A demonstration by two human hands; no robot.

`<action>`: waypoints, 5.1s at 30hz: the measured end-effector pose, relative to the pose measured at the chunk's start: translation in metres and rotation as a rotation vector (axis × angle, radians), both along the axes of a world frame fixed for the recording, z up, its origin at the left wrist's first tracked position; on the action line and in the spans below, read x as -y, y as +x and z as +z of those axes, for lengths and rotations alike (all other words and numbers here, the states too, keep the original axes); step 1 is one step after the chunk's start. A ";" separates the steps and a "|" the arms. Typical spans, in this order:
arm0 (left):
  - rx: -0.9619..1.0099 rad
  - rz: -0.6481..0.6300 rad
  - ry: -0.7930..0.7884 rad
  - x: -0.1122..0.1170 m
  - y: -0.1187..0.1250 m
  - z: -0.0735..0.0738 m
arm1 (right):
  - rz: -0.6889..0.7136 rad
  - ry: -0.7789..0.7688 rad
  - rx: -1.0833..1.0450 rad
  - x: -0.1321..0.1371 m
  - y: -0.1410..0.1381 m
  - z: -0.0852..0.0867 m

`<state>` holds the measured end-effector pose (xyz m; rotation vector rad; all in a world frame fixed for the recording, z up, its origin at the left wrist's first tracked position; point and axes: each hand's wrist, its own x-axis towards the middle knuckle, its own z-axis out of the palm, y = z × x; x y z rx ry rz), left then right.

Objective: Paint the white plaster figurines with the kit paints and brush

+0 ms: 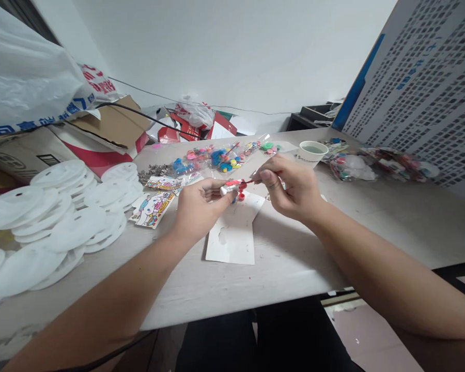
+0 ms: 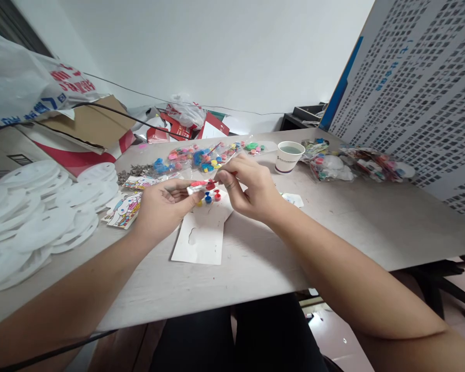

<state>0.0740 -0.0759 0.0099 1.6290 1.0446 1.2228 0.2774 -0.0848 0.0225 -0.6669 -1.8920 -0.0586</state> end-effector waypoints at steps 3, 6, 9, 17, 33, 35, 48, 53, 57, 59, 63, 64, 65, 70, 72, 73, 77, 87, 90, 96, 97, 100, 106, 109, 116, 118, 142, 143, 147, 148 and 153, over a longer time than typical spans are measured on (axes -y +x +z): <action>0.007 -0.014 0.017 -0.002 -0.001 -0.001 | 0.032 0.027 0.027 -0.002 0.001 -0.001; 0.018 -0.026 0.020 -0.003 -0.001 -0.002 | 0.022 0.016 0.077 -0.004 0.003 -0.001; 0.024 -0.031 0.021 -0.005 -0.001 -0.003 | -0.027 -0.010 0.042 -0.005 0.005 -0.001; 0.045 -0.032 0.031 -0.008 -0.001 -0.006 | -0.004 -0.028 0.056 -0.004 0.004 0.000; 0.061 -0.072 0.007 -0.006 -0.002 -0.002 | 0.052 -0.009 0.044 -0.002 0.008 0.002; 0.048 -0.074 -0.015 -0.005 -0.002 -0.001 | 0.067 -0.001 0.088 -0.003 0.007 0.001; 0.027 -0.115 -0.146 -0.001 -0.005 0.004 | 0.049 -0.042 0.065 -0.003 0.010 0.004; 0.019 -0.119 -0.155 0.000 -0.005 0.006 | 0.074 -0.009 0.073 -0.003 0.010 0.004; 0.031 -0.133 -0.166 -0.001 -0.004 0.005 | 0.064 -0.063 0.081 -0.002 0.010 0.003; 0.030 -0.139 -0.168 -0.001 -0.005 0.004 | 0.050 -0.090 0.062 -0.001 0.010 0.004; 0.025 -0.138 -0.165 -0.002 -0.005 0.003 | 0.098 -0.151 0.098 0.000 0.010 0.004; 0.029 -0.142 -0.168 -0.001 -0.005 0.003 | 0.107 -0.166 0.105 0.000 0.010 0.004; 0.032 -0.148 -0.171 -0.001 -0.005 0.003 | 0.107 -0.179 0.104 0.000 0.010 0.004; 0.043 -0.148 -0.179 -0.001 -0.005 0.003 | 0.103 -0.126 0.041 -0.001 0.010 0.003; 0.052 -0.152 -0.182 -0.001 -0.005 0.003 | 0.121 -0.114 0.047 0.000 0.009 0.003; 0.058 -0.158 -0.185 -0.001 -0.005 0.003 | 0.126 -0.126 0.058 0.000 0.009 0.003; 0.069 -0.162 -0.201 -0.001 -0.004 0.004 | 0.125 -0.181 0.080 -0.001 0.010 0.003; 0.098 -0.025 -0.238 -0.016 -0.008 -0.008 | -0.025 -0.183 -0.016 -0.010 0.014 -0.005; 0.102 0.054 -0.200 -0.023 -0.010 -0.014 | -0.069 -0.362 0.080 -0.018 0.013 -0.013; 0.062 0.048 -0.105 -0.025 -0.011 -0.016 | -0.113 -0.539 0.289 -0.027 0.005 -0.025; 0.060 0.042 -0.102 -0.023 -0.011 -0.014 | -0.126 -0.537 0.320 -0.027 0.004 -0.026; 0.077 0.043 -0.115 -0.019 -0.009 -0.009 | -0.129 -0.550 0.378 -0.027 0.002 -0.026; 0.034 0.034 -0.123 -0.015 -0.007 -0.005 | -0.092 -0.551 0.272 -0.024 0.007 -0.021; 0.000 0.036 -0.141 -0.014 -0.009 -0.006 | -0.033 -0.353 0.034 -0.015 0.010 -0.012; 0.017 -0.057 -0.179 -0.001 -0.006 0.000 | 0.077 -0.178 -0.126 0.002 0.004 -0.001; 0.022 -0.069 -0.180 0.001 -0.005 0.002 | 0.101 -0.185 -0.106 0.000 0.004 -0.003; 0.072 -0.143 -0.203 0.004 -0.007 0.003 | 0.164 -0.113 -0.019 -0.001 0.008 0.001; 0.078 -0.149 -0.207 0.004 -0.007 0.003 | 0.159 -0.109 -0.017 -0.001 0.008 0.001; 0.091 -0.142 -0.221 0.004 -0.006 0.005 | 0.151 -0.102 0.012 -0.001 0.009 0.001; 0.089 -0.140 -0.222 0.004 -0.006 0.006 | 0.150 -0.099 0.010 -0.001 0.009 0.001; 0.058 -0.135 -0.212 0.004 -0.006 0.005 | 0.135 -0.103 -0.011 0.000 0.010 0.003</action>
